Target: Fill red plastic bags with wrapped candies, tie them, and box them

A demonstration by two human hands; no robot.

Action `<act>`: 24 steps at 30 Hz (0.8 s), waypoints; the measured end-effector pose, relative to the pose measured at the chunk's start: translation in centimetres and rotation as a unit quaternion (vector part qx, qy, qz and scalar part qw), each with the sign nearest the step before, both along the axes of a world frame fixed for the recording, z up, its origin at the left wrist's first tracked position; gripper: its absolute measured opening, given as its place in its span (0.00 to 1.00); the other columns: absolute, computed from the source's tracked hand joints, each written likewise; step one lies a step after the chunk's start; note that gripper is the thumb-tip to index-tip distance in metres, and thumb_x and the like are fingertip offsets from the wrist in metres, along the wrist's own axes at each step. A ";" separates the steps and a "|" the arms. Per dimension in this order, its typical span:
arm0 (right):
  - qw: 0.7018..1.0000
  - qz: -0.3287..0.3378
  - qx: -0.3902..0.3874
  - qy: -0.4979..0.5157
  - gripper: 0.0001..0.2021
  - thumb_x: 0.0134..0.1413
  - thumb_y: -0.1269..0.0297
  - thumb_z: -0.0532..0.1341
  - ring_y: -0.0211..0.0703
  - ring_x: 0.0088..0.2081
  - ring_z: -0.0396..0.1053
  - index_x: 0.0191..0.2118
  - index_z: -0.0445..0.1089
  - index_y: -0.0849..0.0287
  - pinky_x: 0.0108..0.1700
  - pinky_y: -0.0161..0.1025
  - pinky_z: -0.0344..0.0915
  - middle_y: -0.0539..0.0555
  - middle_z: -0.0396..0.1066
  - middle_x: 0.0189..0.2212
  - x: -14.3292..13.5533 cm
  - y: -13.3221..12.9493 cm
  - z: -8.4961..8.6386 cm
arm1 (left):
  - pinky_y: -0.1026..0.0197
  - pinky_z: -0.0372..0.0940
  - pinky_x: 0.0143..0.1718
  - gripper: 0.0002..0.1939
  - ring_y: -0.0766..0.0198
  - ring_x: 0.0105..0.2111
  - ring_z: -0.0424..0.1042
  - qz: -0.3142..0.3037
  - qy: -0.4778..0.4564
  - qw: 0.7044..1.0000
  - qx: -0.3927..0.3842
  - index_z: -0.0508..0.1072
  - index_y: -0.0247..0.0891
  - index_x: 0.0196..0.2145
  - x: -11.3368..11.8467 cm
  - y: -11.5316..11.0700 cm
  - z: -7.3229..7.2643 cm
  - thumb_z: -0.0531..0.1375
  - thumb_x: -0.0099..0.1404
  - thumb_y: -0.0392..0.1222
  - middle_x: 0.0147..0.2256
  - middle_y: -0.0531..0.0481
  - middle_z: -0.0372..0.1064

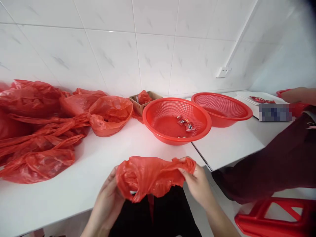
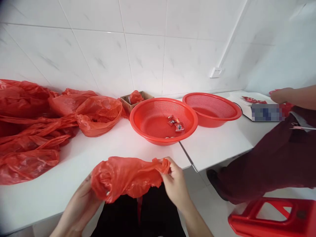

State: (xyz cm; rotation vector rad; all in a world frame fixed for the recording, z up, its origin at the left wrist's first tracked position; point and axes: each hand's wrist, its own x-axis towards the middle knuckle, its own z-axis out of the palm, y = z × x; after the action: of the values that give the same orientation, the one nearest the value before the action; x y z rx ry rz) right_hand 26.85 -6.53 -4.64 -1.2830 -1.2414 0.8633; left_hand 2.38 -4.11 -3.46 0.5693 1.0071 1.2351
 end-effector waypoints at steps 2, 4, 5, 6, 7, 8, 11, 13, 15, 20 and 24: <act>0.997 -0.055 0.011 0.045 0.06 0.57 0.60 0.60 0.41 0.33 0.67 0.35 0.68 0.57 0.36 0.36 0.65 0.51 0.69 0.31 1.9 0.2 -0.1 | 0.68 0.65 0.25 0.16 0.69 0.24 0.67 0.036 0.000 0.999 -0.007 0.71 0.38 0.29 -1.9 0.8 -0.1 0.72 0.48 0.44 0.27 0.56 0.69; 0.989 -0.094 0.024 0.109 0.04 0.54 0.63 0.62 0.39 0.31 0.66 0.34 0.69 0.57 0.34 0.35 0.64 0.49 0.68 0.29 3.3 0.4 -0.1 | 0.69 0.66 0.25 0.18 0.70 0.24 0.67 0.079 0.007 0.997 -0.009 0.69 0.38 0.28 -3.4 1.7 -0.4 0.73 0.47 0.45 0.27 0.57 0.68; 0.984 -0.104 0.029 0.142 0.04 0.53 0.64 0.62 0.38 0.30 0.65 0.34 0.69 0.57 0.32 0.35 0.64 0.49 0.67 0.28 3.6 0.4 0.0 | 0.68 0.66 0.27 0.18 0.69 0.25 0.67 0.093 0.019 0.995 -0.006 0.68 0.38 0.28 -3.9 2.0 -0.6 0.72 0.48 0.45 0.27 0.57 0.68; 0.980 -0.106 0.034 0.166 0.04 0.52 0.65 0.63 0.38 0.29 0.65 0.34 0.69 0.56 0.32 0.35 0.63 0.48 0.67 0.27 3.8 0.5 0.1 | 0.68 0.67 0.30 0.17 0.69 0.27 0.67 0.104 0.038 0.994 0.004 0.68 0.39 0.29 -4.2 2.3 -0.8 0.72 0.49 0.45 0.28 0.57 0.68; 0.979 -0.100 0.039 0.176 0.04 0.51 0.66 0.63 0.38 0.29 0.66 0.35 0.69 0.56 0.32 0.35 0.64 0.48 0.67 0.28 3.8 0.5 0.2 | 0.67 0.67 0.33 0.16 0.68 0.29 0.68 0.117 0.064 0.991 0.019 0.67 0.40 0.30 -4.4 2.4 -0.9 0.71 0.51 0.45 0.30 0.57 0.68; 0.980 -0.090 0.046 0.172 0.04 0.51 0.66 0.63 0.39 0.31 0.67 0.35 0.69 0.55 0.33 0.36 0.65 0.49 0.69 0.31 3.7 0.4 0.5 | 0.66 0.67 0.37 0.15 0.68 0.32 0.69 0.137 0.102 0.984 0.044 0.67 0.41 0.32 -4.3 2.4 -0.9 0.69 0.53 0.46 0.32 0.57 0.68; 0.990 -0.033 0.084 0.106 0.06 0.53 0.68 0.62 0.45 0.45 0.69 0.38 0.71 0.53 0.45 0.41 0.67 0.53 0.71 0.44 2.9 0.2 1.5 | 0.59 0.60 0.53 0.10 0.63 0.50 0.67 0.206 0.287 0.917 0.185 0.67 0.44 0.38 -3.3 1.6 0.0 0.64 0.60 0.43 0.45 0.53 0.67; 0.993 0.019 0.111 0.047 0.06 0.55 0.68 0.61 0.47 0.51 0.67 0.40 0.71 0.51 0.51 0.43 0.65 0.53 0.70 0.48 2.1 -0.1 2.3 | 0.51 0.54 0.60 0.08 0.57 0.58 0.61 0.195 0.438 0.821 0.309 0.68 0.44 0.40 -2.0 0.8 1.1 0.62 0.62 0.39 0.52 0.49 0.64; 0.989 0.076 0.130 0.000 0.06 0.58 0.66 0.61 0.47 0.52 0.67 0.40 0.72 0.51 0.53 0.44 0.65 0.54 0.70 0.48 1.3 -0.5 3.3 | 0.45 0.51 0.62 0.07 0.51 0.61 0.57 0.125 0.553 0.710 0.418 0.71 0.44 0.39 -0.5 0.2 2.3 0.61 0.62 0.36 0.57 0.46 0.60; 0.964 0.219 0.149 -0.033 0.10 0.64 0.60 0.53 0.49 0.52 0.67 0.42 0.72 0.52 0.53 0.47 0.64 0.57 0.72 0.45 -0.1 -1.4 5.1 | 0.30 0.38 0.61 0.06 0.39 0.66 0.45 -0.091 0.690 0.523 0.492 0.77 0.45 0.35 1.3 0.7 3.8 0.58 0.64 0.39 0.63 0.45 0.54; 0.964 0.232 0.126 0.030 0.06 0.62 0.62 0.56 0.48 0.51 0.69 0.42 0.70 0.52 0.53 0.47 0.65 0.55 0.74 0.40 0.3 -1.5 5.2 | 0.28 0.37 0.60 0.11 0.39 0.64 0.51 -0.197 0.711 0.491 0.464 0.76 0.44 0.31 0.0 1.3 3.6 0.56 0.65 0.48 0.61 0.46 0.61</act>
State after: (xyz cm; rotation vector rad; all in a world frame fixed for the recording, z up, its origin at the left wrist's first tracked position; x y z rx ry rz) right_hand 27.18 -8.07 0.59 -0.7658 -1.5768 1.0238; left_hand 2.40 -2.80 0.09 2.8519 1.2143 0.5200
